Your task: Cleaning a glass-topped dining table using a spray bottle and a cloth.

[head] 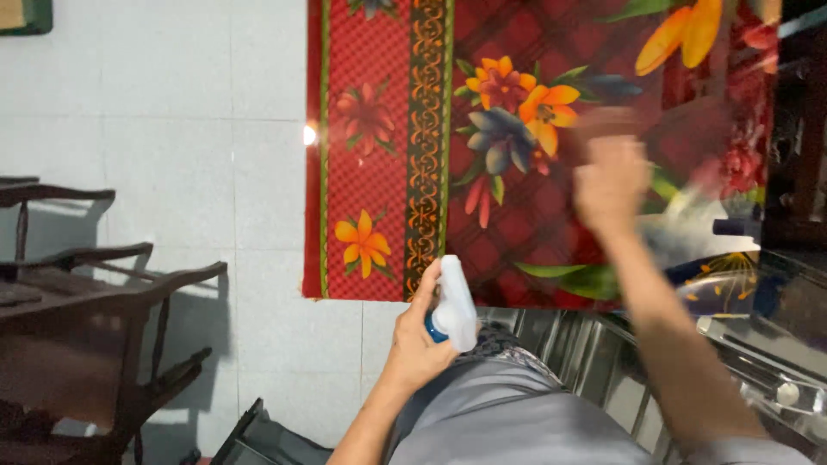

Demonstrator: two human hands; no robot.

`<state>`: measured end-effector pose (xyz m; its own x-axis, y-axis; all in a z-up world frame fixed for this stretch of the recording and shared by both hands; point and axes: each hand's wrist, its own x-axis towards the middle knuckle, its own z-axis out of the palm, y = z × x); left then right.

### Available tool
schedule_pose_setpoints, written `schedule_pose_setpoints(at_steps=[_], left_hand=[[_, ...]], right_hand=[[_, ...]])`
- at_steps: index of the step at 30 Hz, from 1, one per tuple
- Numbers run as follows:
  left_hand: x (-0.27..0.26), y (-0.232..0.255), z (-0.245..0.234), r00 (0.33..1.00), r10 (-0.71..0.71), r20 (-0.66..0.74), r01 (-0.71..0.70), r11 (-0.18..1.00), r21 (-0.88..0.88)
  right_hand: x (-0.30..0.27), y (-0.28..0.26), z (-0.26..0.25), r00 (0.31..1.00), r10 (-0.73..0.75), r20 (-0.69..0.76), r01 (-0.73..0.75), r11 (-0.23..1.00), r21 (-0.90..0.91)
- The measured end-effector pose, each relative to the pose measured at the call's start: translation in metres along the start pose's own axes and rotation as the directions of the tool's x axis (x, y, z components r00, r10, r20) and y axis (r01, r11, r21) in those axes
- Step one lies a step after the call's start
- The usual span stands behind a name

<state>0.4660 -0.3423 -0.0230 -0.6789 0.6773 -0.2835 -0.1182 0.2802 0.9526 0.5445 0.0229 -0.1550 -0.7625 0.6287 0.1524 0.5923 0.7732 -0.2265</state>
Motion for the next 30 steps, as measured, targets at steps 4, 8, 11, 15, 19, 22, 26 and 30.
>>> schedule_pose_setpoints(at_steps=[4,8,11,15,19,22,26,30], left_hand=[[0.001,0.007,-0.01,0.999,0.048,-0.026,-0.047,0.999,0.017],[-0.004,0.006,-0.02,0.998,-0.021,-0.051,0.023,0.999,0.032],[-0.009,0.006,-0.032,0.995,0.002,-0.1,0.001,0.999,0.037],[-0.008,0.01,-0.044,0.988,-0.013,-0.155,0.01,1.0,-0.018],[-0.001,0.011,-0.052,0.983,-0.105,-0.15,0.105,0.994,-0.008],[0.008,0.01,-0.053,0.987,-0.112,-0.115,0.115,0.993,0.024],[0.025,0.025,-0.056,0.998,0.009,-0.069,-0.007,0.999,0.033],[0.041,0.043,-0.059,0.999,0.04,-0.003,-0.04,0.999,-0.034]], right_hand=[[0.01,0.093,0.052,0.966,0.256,-0.03,-0.254,0.965,0.06],[0.039,0.045,0.092,0.851,0.511,-0.125,-0.508,0.86,0.054],[0.051,-0.063,0.093,0.919,0.366,-0.142,-0.375,0.927,-0.033],[0.035,-0.216,0.092,0.995,-0.037,-0.098,-0.002,0.927,-0.374],[-0.001,-0.316,0.018,0.88,-0.299,0.369,0.269,0.954,0.131],[-0.022,-0.306,0.056,0.779,-0.596,-0.195,0.614,0.789,0.038],[0.008,-0.239,0.026,0.724,-0.685,-0.085,0.673,0.673,0.307],[0.031,-0.109,0.004,0.904,-0.394,-0.166,0.418,0.897,0.145]])
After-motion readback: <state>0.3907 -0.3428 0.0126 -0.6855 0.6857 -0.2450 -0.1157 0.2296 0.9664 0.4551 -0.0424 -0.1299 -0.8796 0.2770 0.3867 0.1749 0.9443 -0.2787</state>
